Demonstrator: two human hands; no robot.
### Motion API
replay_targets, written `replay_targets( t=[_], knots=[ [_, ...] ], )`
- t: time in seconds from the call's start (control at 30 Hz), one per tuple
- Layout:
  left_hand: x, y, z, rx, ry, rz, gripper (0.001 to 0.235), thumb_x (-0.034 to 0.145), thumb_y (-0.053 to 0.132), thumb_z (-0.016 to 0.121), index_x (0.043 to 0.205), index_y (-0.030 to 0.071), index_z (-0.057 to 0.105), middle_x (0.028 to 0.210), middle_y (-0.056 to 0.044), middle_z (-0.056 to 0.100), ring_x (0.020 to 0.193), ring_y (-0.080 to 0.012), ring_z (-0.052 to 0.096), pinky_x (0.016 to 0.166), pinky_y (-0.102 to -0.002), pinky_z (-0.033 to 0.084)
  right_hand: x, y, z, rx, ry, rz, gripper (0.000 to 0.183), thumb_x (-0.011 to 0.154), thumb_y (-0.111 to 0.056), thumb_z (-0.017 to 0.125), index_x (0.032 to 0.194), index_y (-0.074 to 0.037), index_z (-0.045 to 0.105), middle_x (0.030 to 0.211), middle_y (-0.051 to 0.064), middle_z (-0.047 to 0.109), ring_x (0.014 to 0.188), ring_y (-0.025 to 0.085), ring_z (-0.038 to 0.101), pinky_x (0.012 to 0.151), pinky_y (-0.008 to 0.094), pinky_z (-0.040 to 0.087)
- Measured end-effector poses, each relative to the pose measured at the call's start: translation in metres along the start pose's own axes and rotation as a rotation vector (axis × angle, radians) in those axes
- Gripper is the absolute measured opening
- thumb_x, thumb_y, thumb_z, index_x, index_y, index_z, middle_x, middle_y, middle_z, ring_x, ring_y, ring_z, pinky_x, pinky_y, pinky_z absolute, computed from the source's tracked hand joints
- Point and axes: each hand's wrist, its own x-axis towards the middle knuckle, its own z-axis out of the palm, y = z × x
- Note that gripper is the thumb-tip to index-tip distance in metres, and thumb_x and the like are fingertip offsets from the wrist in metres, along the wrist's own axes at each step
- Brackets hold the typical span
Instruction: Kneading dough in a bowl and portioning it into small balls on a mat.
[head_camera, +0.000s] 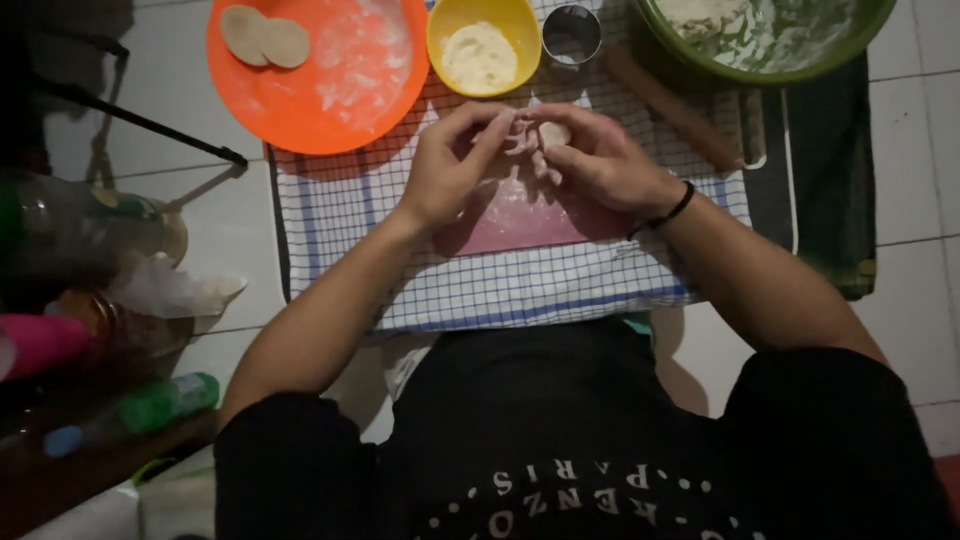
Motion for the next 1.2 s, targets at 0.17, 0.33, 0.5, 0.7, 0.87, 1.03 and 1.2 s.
replay_targets(
  t=[0.17,0.33,0.5,0.7,0.87,1.03,1.2],
  knots=[
    [0.001,-0.007,0.006,-0.077,0.018,-0.087,0.020,0.104,0.019,0.068,0.117,0.004,0.072,0.102,-0.011,0.074,0.092,-0.0142,0.070,0.073,-0.033,0.067,0.004,-0.011,-0.001,-0.162,-0.001,-0.002,0.038,0.103,0.005,0.056,0.139,0.004,0.047,0.104,0.017,0.062,0.073,0.025,0.069,0.052,0.035,0.059],
    [0.005,-0.009,0.005,-0.121,-0.010,-0.256,0.020,0.100,0.021,0.071,0.112,0.005,0.073,0.094,-0.013,0.076,0.084,-0.0163,0.075,0.069,-0.032,0.068,0.003,-0.011,-0.008,-0.288,0.026,-0.125,0.022,0.102,0.010,0.053,0.123,0.009,0.060,0.084,0.022,0.071,0.064,0.027,0.073,0.055,0.036,0.060],
    [0.003,0.006,0.006,-0.111,-0.029,-0.325,0.020,0.097,0.018,0.073,0.111,0.003,0.072,0.092,-0.011,0.076,0.082,-0.0141,0.075,0.070,-0.030,0.068,-0.004,-0.019,0.004,-0.448,0.059,-0.091,0.018,0.105,0.003,0.054,0.121,0.004,0.064,0.066,0.014,0.068,0.055,0.019,0.065,0.055,0.029,0.053],
    [0.007,0.008,0.003,-0.161,-0.035,-0.303,0.030,0.099,0.018,0.072,0.121,-0.002,0.068,0.100,-0.019,0.074,0.087,-0.0226,0.075,0.074,-0.036,0.069,0.001,-0.033,0.011,-0.352,0.104,0.025,0.031,0.112,-0.018,0.049,0.129,0.002,0.066,0.082,0.014,0.070,0.066,0.015,0.066,0.055,0.028,0.055],
    [0.007,0.005,0.005,-0.277,0.003,-0.324,0.031,0.100,0.019,0.071,0.121,-0.005,0.067,0.098,-0.020,0.073,0.086,-0.0255,0.076,0.072,-0.036,0.070,0.001,-0.023,-0.007,-0.297,0.073,0.006,0.037,0.110,-0.012,0.051,0.143,0.000,0.060,0.091,0.019,0.073,0.077,0.020,0.073,0.062,0.032,0.061],
    [0.012,-0.008,-0.004,-0.219,-0.082,-0.276,0.031,0.102,0.017,0.069,0.123,-0.006,0.066,0.101,-0.024,0.072,0.089,-0.0295,0.076,0.073,-0.041,0.070,0.000,-0.033,-0.002,-0.362,0.077,-0.020,0.026,0.099,-0.003,0.068,0.125,0.000,0.073,0.090,0.018,0.077,0.076,0.019,0.072,0.068,0.033,0.060],
    [0.016,-0.017,-0.008,-0.266,-0.065,-0.302,0.030,0.101,0.017,0.070,0.120,-0.006,0.068,0.100,-0.024,0.072,0.088,-0.0298,0.077,0.073,-0.042,0.070,0.001,-0.015,-0.010,-0.357,0.090,-0.010,0.020,0.092,0.001,0.074,0.110,-0.002,0.079,0.078,0.014,0.075,0.069,0.017,0.070,0.063,0.030,0.059]
  ],
)
